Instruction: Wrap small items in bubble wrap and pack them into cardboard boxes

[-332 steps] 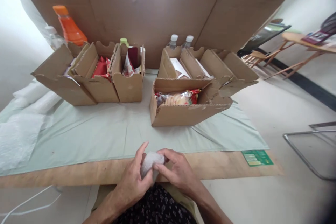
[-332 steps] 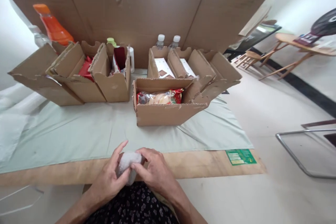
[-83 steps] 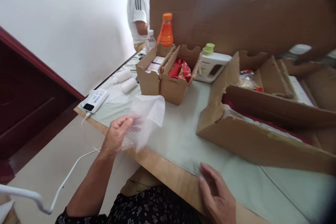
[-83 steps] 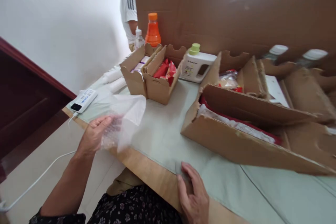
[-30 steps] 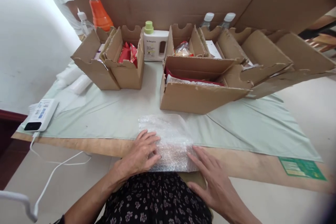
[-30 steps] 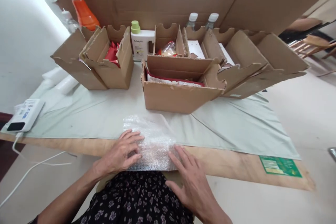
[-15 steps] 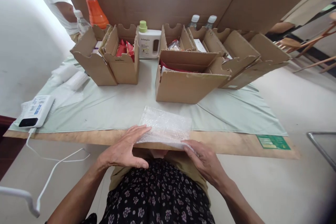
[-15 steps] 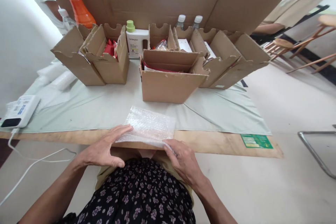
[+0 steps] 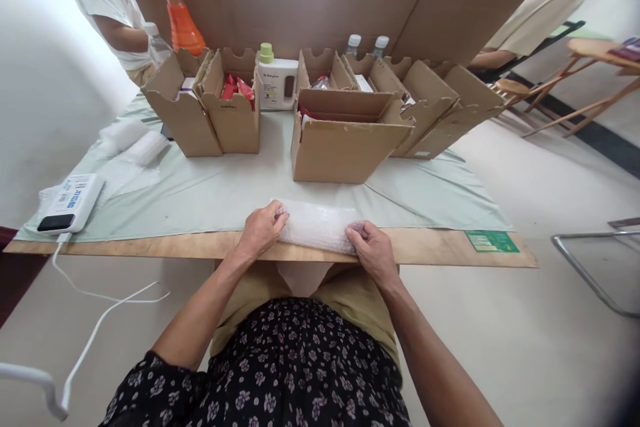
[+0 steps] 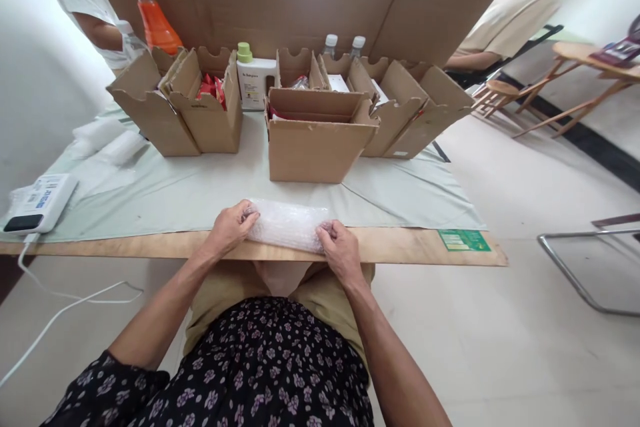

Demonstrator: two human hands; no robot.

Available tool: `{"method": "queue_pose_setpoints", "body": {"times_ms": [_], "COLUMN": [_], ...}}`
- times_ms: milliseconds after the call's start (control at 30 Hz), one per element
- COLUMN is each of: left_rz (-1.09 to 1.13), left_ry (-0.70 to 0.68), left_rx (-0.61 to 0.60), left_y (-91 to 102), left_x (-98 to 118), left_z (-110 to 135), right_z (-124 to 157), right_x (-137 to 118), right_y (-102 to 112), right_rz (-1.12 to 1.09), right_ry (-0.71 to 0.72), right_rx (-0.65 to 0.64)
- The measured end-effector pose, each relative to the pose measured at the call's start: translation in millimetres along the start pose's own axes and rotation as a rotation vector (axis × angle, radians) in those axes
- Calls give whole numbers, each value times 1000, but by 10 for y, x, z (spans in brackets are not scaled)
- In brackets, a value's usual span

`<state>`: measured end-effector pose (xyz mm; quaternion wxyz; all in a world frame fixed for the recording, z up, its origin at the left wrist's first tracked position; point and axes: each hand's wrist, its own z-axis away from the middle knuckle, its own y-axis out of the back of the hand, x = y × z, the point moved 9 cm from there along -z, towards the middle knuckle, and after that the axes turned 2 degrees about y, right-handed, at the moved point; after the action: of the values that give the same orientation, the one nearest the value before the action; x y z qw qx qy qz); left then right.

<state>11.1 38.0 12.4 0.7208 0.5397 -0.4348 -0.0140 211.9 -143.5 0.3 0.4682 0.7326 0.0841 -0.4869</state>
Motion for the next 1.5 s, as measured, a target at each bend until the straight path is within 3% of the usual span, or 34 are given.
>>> {"method": "queue_pose_setpoints", "body": {"times_ms": [233,433,600,767,900,1033,1200,1500], "left_rz": [-195,-247,-148,110,355,496,535,485], "left_ry": [84,110,128,117,107,144,185,173], "left_rx": [-4,102,160,165,125,126,161,199], "left_y": [-125,-27,8,4,16,53,101,55], "left_x": [38,26,-49,-71,-69,-158,-307,-378], "left_z": [-81,-24,10,186,314,365,396,367], "right_z": [-133,-210,-142,94,205,231,223,95], "right_x": [62,93,10,-74,-101,-88,-33,126], "right_y": [61,62,-7,155,216,101,-62,-152], "right_rz": [253,375,216,82,-70,-217,-296,-354], "right_ry": [18,75,119,118,91,51,18,-10], "right_rx": [114,147,178,237,188,82,-29,-38]}}
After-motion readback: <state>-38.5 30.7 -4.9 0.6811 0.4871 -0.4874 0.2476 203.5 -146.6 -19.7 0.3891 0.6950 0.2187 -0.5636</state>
